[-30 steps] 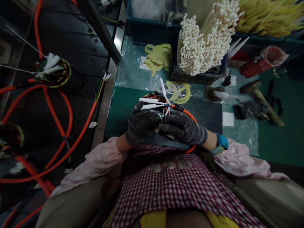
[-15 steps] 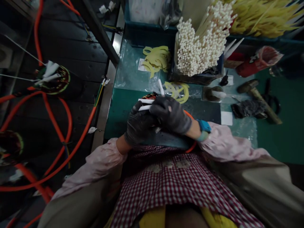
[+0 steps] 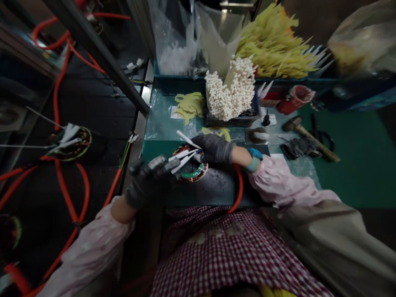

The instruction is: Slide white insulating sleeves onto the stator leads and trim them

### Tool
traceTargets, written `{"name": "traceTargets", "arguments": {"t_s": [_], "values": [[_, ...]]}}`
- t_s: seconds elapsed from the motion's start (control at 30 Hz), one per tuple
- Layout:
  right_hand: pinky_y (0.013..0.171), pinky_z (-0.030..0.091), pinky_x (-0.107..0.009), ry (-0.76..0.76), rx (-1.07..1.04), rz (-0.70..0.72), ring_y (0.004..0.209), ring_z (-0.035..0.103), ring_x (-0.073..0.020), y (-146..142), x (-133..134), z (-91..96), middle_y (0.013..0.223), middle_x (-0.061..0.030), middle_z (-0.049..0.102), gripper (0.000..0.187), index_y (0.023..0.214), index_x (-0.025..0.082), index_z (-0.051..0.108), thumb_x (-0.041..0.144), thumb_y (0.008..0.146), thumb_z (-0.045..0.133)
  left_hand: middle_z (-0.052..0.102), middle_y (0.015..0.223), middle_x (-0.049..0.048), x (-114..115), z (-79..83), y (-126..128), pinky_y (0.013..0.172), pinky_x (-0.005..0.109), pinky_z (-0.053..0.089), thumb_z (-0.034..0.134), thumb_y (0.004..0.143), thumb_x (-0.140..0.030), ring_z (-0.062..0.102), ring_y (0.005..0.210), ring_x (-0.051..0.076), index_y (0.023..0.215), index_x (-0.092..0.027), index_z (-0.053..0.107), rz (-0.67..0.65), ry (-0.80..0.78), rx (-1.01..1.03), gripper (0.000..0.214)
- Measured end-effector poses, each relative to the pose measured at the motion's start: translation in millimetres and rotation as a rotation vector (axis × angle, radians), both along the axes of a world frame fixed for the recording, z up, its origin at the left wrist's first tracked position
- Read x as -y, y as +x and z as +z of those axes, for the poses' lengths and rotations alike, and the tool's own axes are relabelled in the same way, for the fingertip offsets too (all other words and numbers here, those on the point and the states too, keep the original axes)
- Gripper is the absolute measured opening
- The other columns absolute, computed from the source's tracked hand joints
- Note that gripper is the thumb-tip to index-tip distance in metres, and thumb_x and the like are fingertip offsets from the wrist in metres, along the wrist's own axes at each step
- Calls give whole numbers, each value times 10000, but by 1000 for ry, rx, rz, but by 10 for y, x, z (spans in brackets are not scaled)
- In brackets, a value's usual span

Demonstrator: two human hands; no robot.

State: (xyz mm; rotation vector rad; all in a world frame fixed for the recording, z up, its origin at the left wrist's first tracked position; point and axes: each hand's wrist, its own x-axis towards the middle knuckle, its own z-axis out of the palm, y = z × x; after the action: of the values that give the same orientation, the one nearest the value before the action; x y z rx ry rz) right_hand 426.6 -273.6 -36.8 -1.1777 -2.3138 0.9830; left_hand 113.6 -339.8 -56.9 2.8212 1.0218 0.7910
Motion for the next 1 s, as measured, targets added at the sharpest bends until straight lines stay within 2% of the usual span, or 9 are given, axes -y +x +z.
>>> {"name": "traceTargets", "arguments": {"t_s": [0.1, 0.2, 0.27, 0.33, 0.4, 0.53, 0.63, 0.83, 1.0], "values": [[1047, 692, -340, -18, -146, 103, 1052, 846, -205, -121, -289, 21, 1118, 0, 904, 292, 1105, 209, 867, 177, 827, 949, 859, 1362, -44, -219, 103, 6, 1273, 498, 549, 731, 1084, -172, 764, 1367, 258, 1418, -473, 767, -245, 182, -41, 451], [1096, 671, -313, 60, -200, 38, 1135, 822, -174, -91, -211, 62, 1201, -4, 884, 275, 1112, 215, 852, 288, 866, 952, 845, 1404, 16, -286, 124, 81, 1140, 404, 681, 683, 1079, -133, 792, 1343, 245, 1444, -378, 765, -345, 69, -33, 446], [1131, 669, -352, 192, -190, -120, 1209, 799, -188, 115, -24, 91, 1336, -35, 852, 332, 1227, 245, 839, 359, 929, 928, 839, 1395, 36, -228, 92, 109, 1096, 395, 720, 715, 1058, -135, 813, 1308, 253, 1486, -364, 736, -270, 21, -38, 485], [1142, 667, -451, 389, -131, -424, 1226, 775, -236, 465, 147, 127, 1371, -68, 816, 288, 1303, 277, 821, 380, 1034, 823, 819, 1424, 47, -116, 50, 140, 1116, 432, 725, 762, 1038, -135, 801, 1348, 276, 1463, -369, 719, -190, 54, -45, 488], [1169, 610, -630, 506, -83, -691, 1249, 722, -335, 862, 219, 165, 1315, -142, 770, 229, 1260, 241, 806, 360, 1088, 715, 790, 1453, 92, 6, 18, 206, 1135, 482, 720, 818, 1023, -156, 772, 1403, 315, 1425, -329, 706, -127, 107, -32, 452], [1194, 516, -756, 557, 102, -966, 1277, 629, -424, 1379, 83, 201, 1274, -170, 725, 208, 1103, 259, 775, 323, 931, 873, 763, 1383, 138, 138, 7, 407, 1092, 512, 723, 877, 1017, -222, 764, 1374, 341, 1344, -282, 671, -9, 175, 58, 391], [1135, 553, -725, 485, 157, -1008, 1185, 650, -403, 1441, -37, 188, 1179, -140, 743, 200, 948, 269, 740, 282, 838, 907, 750, 1377, 134, 150, 22, 511, 1087, 505, 707, 877, 1022, -243, 759, 1352, 331, 1293, -281, 652, 17, 195, 77, 354], [978, 632, -546, 554, -18, -963, 982, 724, -289, 1386, 56, 175, 1043, -91, 792, 44, 965, 267, 723, 305, 940, 724, 722, 1380, 117, 220, -16, 564, 1043, 534, 643, 866, 1036, -340, 728, 1318, 355, 1308, -319, 651, 145, 262, 52, 347], [876, 673, -525, 671, -313, -931, 892, 799, -282, 1167, 330, 518, 938, -47, 769, 119, 967, 312, 638, 341, 967, 753, 710, 1182, 106, 221, -92, 534, 933, 511, 627, 905, 1001, -461, 722, 1103, 324, 1233, -308, 681, 161, 310, 10, 358]]}}
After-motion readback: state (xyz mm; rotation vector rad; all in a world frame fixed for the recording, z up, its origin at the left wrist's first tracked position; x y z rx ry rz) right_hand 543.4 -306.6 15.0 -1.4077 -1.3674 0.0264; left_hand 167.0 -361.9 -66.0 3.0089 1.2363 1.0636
